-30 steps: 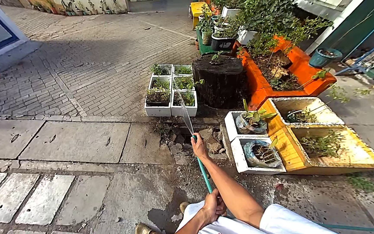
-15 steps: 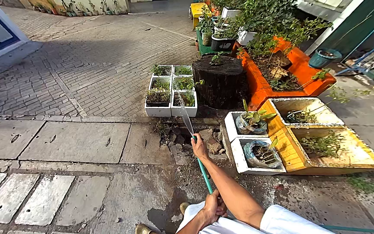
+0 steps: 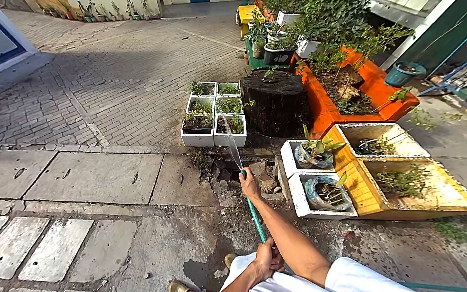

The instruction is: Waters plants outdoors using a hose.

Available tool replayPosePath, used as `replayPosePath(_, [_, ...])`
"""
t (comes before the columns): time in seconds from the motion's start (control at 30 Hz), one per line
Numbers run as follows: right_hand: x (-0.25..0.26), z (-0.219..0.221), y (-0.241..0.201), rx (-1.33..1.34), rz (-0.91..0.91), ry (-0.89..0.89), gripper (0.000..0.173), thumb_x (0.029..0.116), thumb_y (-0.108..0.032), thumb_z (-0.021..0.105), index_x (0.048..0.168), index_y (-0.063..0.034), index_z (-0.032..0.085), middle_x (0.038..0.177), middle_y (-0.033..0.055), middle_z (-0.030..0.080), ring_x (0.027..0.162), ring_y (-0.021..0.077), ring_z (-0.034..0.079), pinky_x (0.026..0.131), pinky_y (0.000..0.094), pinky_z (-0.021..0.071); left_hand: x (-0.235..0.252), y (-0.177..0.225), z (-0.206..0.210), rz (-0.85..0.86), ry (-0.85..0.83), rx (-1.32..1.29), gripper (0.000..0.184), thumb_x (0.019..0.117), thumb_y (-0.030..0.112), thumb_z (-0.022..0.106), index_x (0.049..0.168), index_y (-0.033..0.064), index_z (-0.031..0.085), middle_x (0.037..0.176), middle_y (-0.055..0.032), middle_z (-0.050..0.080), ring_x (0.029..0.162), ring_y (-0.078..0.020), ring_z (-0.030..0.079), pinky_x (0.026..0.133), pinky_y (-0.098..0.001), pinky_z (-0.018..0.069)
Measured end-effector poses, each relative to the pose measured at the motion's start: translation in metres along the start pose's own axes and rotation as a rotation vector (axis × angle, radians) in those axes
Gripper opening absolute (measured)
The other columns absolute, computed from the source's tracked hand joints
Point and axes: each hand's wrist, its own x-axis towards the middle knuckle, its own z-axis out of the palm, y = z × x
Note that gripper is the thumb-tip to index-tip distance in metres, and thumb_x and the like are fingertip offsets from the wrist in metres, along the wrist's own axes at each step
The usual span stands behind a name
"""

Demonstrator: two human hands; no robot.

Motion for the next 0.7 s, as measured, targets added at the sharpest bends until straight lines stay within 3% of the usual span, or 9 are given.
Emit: replayPosePath(0.7, [-0.0007,-0.0013,0.0002,-0.009,-0.028,-0.027,0.036,0.1094,-0.03,0.047,0.138,-0.012,0.059,0.1,0.0172,0.073,0.095,0.0322,0.073,0.087,0.0472,0.0565,0.0007,-0.0023,0.0023,-0.008,0.018,0.015,0.061,0.1125,0.04,0.014,0.061,0.0187,0.039,0.044,0.0064,0.026,0.036,-0.0082,0.025,0.04,-0.0246,0.0284])
